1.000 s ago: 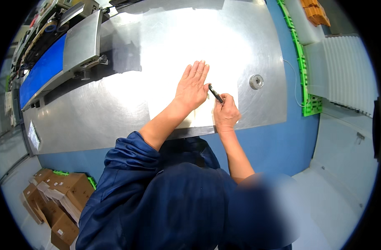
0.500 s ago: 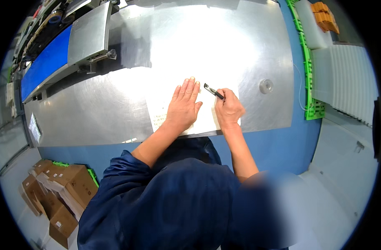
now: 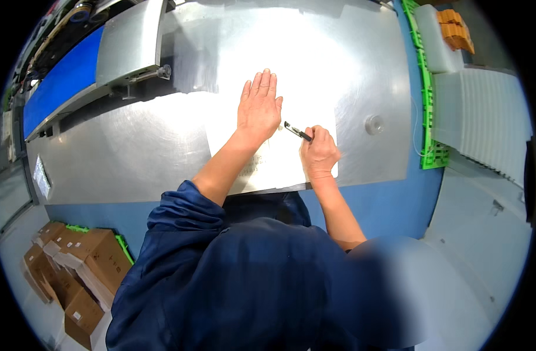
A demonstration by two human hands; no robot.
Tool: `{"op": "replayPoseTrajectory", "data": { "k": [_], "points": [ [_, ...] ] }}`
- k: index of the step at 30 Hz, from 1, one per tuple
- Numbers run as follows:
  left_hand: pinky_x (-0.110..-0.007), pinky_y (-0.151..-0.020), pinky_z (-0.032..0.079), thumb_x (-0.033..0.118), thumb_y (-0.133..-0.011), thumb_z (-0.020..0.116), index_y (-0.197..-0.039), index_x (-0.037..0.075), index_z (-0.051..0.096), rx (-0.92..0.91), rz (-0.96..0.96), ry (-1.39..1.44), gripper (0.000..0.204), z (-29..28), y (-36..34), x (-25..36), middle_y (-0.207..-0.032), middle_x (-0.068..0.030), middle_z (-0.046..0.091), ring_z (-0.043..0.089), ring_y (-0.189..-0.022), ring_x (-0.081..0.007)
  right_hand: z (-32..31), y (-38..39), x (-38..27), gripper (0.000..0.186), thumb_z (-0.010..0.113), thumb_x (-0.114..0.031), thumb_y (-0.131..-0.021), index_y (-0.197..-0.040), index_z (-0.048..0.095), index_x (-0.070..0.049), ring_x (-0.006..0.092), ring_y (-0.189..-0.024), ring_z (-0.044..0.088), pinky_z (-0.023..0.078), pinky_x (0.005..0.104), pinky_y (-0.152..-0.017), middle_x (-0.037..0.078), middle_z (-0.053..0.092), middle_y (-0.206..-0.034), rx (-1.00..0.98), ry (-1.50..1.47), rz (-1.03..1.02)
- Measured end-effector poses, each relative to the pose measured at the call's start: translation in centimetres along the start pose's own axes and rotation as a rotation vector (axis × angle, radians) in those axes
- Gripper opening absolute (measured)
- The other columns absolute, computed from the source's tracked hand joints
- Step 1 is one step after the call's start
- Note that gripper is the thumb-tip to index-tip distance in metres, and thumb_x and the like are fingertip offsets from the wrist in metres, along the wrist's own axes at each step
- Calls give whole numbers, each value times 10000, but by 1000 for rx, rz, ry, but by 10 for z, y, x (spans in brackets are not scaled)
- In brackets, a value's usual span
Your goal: The person uses a screwdriver to remove screws from a Brother label printer, opens the machine's cover, and adjusts internal components. Afterward, the person retrieves a notebook and pen, opens the notebook, and writes notes on the page.
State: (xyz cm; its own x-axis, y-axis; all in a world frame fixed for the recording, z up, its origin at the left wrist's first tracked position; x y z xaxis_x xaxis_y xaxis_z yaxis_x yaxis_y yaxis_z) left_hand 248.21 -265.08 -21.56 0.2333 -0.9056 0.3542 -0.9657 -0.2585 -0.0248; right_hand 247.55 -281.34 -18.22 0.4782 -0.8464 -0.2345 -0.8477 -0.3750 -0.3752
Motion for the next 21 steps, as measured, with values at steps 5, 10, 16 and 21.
{"op": "replayPoseTrajectory", "data": {
  "k": [5,10,16,21],
  "points": [
    [-457,-1158,138,207,-951,437,-1423,6,316,111,13,49,527,-15,0,6,-1496,-158,289,214,-1407,-309,-1,-1,6,124,660,-133,-788,-797,542,-96,240,-578,566,465,348,-491,52,548,-659,27,-35,8],
    [-473,-1100,254,68,-840,564,-1304,-22,452,207,276,240,486,-103,54,55,-1335,-188,468,362,-1319,-340,-19,-21,0,117,663,-115,-767,-812,561,-79,260,-607,583,479,371,-540,65,558,-653,-177,-210,-5],
    [-421,-748,422,202,-874,586,-955,34,589,-148,403,262,187,-139,96,95,-889,-130,598,564,-859,-301,-153,-46,-61,166,698,-156,-753,-813,569,-72,244,-634,577,479,358,-544,64,547,-668,-371,-443,-550],
    [-465,-702,427,214,-917,533,-832,10,580,-420,249,511,226,-172,127,118,-749,-165,572,559,-752,-361,-218,-17,-74,170,647,-182,-810,-781,529,-63,190,-592,533,457,313,-495,46,484,-658,-403,-201,-893]
  ]
}}
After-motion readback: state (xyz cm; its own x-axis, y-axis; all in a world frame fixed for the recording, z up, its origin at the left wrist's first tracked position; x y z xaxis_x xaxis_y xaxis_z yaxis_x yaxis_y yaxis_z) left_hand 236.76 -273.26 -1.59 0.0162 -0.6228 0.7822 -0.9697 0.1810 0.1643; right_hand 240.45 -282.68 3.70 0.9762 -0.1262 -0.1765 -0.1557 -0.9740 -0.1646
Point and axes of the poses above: each hand's wrist, its own y-axis away from the middle knuckle, its own z-axis out of the palm, x = y × z, the point moved 9 cm from there along -y, towards the middle knuckle
